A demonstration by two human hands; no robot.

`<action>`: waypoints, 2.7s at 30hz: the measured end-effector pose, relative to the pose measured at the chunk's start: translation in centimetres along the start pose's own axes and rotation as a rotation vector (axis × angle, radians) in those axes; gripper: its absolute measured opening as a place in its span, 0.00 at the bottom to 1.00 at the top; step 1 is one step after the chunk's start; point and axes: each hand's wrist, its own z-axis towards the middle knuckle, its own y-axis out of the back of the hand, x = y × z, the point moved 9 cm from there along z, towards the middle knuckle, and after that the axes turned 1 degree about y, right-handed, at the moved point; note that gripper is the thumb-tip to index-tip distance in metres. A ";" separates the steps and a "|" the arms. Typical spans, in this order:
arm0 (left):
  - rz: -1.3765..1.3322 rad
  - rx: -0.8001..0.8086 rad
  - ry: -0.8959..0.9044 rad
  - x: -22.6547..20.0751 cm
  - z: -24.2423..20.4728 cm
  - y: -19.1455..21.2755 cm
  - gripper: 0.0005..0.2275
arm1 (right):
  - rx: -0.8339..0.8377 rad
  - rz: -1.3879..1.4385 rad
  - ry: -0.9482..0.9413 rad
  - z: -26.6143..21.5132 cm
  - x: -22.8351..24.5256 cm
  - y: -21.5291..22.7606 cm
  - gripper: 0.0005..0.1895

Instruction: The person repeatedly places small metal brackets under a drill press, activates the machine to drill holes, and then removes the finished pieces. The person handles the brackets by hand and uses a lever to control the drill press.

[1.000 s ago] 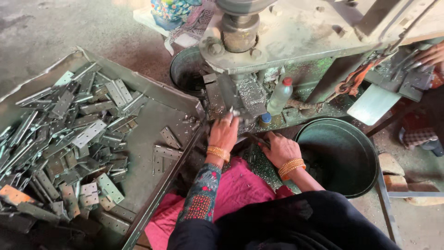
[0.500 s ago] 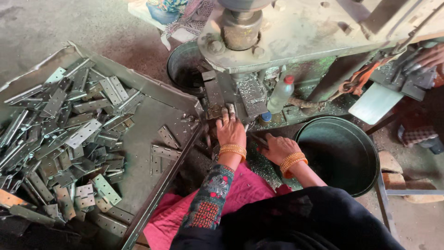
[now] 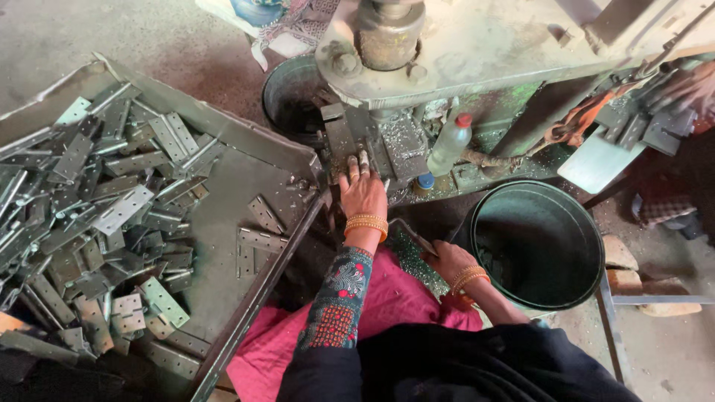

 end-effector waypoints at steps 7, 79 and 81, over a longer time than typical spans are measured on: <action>-0.126 0.027 0.039 0.4 2.5 0.1 0.20 | 0.047 -0.106 -0.093 0.9 -0.9 0.4 0.25; -1.191 -0.098 0.447 7.9 -1.6 -3.2 0.21 | -0.256 0.759 0.315 5.7 9.0 5.5 0.30; -0.855 -0.237 0.324 5.8 -0.5 -0.1 0.23 | -0.308 0.238 0.264 4.1 9.2 7.7 0.29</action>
